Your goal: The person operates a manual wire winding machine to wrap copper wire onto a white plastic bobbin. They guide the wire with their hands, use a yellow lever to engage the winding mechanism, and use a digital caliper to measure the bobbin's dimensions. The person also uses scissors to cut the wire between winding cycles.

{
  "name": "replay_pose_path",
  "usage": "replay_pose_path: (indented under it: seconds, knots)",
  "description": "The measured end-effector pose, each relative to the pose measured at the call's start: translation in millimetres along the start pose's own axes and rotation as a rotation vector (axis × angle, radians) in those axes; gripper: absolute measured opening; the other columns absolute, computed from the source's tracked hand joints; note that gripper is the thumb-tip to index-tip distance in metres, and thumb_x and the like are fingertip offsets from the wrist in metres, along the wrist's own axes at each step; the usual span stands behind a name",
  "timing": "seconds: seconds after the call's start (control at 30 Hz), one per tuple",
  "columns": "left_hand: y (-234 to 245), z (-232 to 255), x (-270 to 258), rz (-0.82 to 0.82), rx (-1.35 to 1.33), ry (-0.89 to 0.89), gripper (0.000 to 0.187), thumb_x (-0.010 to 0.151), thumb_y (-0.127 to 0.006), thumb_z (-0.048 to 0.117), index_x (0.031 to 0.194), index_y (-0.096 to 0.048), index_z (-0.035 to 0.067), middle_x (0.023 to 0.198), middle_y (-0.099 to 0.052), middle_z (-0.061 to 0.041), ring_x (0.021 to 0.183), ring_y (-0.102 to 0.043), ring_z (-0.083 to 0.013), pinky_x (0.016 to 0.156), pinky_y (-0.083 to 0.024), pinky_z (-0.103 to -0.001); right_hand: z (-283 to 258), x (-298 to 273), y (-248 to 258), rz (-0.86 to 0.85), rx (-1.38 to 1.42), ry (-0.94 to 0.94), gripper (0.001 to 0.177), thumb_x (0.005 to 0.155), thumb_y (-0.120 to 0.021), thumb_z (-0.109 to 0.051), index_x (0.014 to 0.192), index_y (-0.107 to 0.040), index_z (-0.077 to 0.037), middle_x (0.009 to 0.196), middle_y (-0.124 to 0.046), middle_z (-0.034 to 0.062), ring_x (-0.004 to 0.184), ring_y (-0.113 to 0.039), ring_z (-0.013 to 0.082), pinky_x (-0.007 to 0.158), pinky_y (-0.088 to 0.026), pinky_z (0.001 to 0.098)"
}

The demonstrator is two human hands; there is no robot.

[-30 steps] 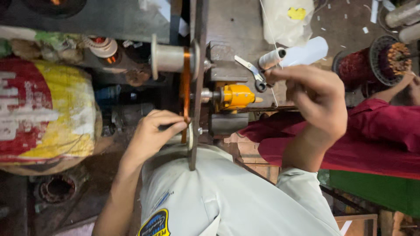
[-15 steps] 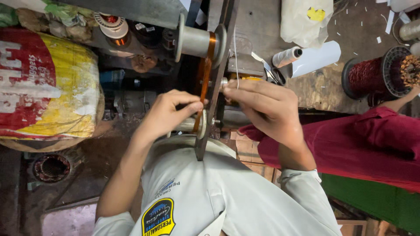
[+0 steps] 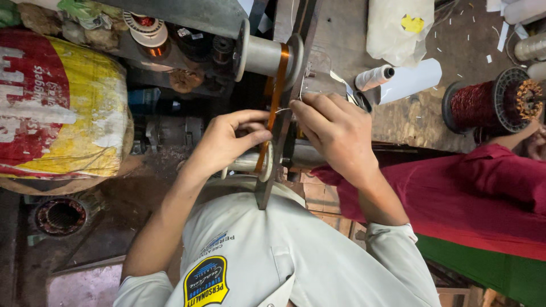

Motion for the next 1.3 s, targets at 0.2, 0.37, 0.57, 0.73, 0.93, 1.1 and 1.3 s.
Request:
replay_pose_path:
  seconds: [0.2,0.37,0.57,0.73,0.93,1.1,1.3]
  knots:
    - [22,51,-11,0.229,0.365,-0.401,0.027,0.1,-0.072,0.008,0.127,-0.071,0.006,0.116,-0.074,-0.009,0.105,-0.072,-0.0187,0.09,-0.056,-0.03,-9,7,4,-0.092,-0.143,0.083,0.031,0.086,-0.075,-0.01,0.116,-0.071,-0.005,0.116,-0.068,0.0059,0.098,-0.066,0.0212,0.08,-0.054,0.035]
    - [14,53,5,0.164,0.52,-0.395,0.032,0.088,-0.077,0.007,0.121,-0.073,0.008,0.118,-0.07,-0.011,0.105,-0.071,-0.0282,0.086,-0.056,-0.034,-17,16,7,-0.164,-0.215,0.125,0.032,0.09,-0.071,-0.015,0.119,-0.069,-0.005,0.116,-0.065,0.0033,0.106,-0.064,0.0196,0.083,-0.053,0.0339]
    - [7,51,15,0.126,0.502,-0.53,0.033,0.084,-0.079,0.006,0.117,-0.072,0.005,0.115,-0.071,-0.011,0.106,-0.071,-0.03,0.09,-0.056,-0.036,-26,25,-4,-0.248,-0.299,0.183,0.036,0.084,-0.063,-0.016,0.118,-0.069,-0.005,0.11,-0.062,0.0026,0.106,-0.063,0.0184,0.078,-0.05,0.0316]
    - [8,51,15,0.157,0.506,-0.562,0.026,0.086,-0.081,0.008,0.111,-0.074,0.007,0.109,-0.073,-0.008,0.1,-0.072,-0.0272,0.086,-0.057,-0.036,-20,24,-3,-0.273,-0.224,0.107,0.038,0.085,-0.064,-0.016,0.121,-0.07,-0.003,0.107,-0.063,0.0023,0.1,-0.063,0.0189,0.074,-0.051,0.0323]
    - [7,86,-6,0.284,0.759,-0.622,0.016,0.086,-0.079,0.01,0.101,-0.075,0.008,0.103,-0.073,-0.006,0.091,-0.068,-0.0274,0.079,-0.053,-0.039,-15,19,-2,-0.288,-0.243,-0.047,0.02,0.094,-0.072,-0.022,0.111,-0.072,-0.011,0.096,-0.06,0.0022,0.094,-0.061,0.0194,0.069,-0.051,0.0351]
    - [27,97,-30,0.316,0.749,-0.506,0.009,0.092,-0.075,0.012,0.1,-0.077,0.008,0.1,-0.074,-0.006,0.088,-0.068,-0.0269,0.078,-0.053,-0.038,-6,17,12,-0.215,-0.055,-0.077,0.018,0.082,-0.079,-0.014,0.097,-0.07,-0.01,0.106,-0.064,0.0067,0.101,-0.06,0.0286,0.079,-0.051,0.04]
    - [18,63,-21,0.097,0.259,-0.342,0.007,0.1,-0.069,0.009,0.104,-0.073,0.005,0.1,-0.074,-0.008,0.094,-0.074,-0.022,0.084,-0.057,-0.03,3,10,-2,-0.262,0.312,-0.072,0.022,0.078,-0.078,-0.008,0.097,-0.066,-0.006,0.099,-0.065,0.0085,0.108,-0.062,0.034,0.103,-0.047,0.0472]
Point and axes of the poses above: each hand's wrist, its own x-axis towards the middle knuckle, its own y-axis out of the back of the hand, z = x × y, the point moved 8 cm from there along x, towards the middle knuckle
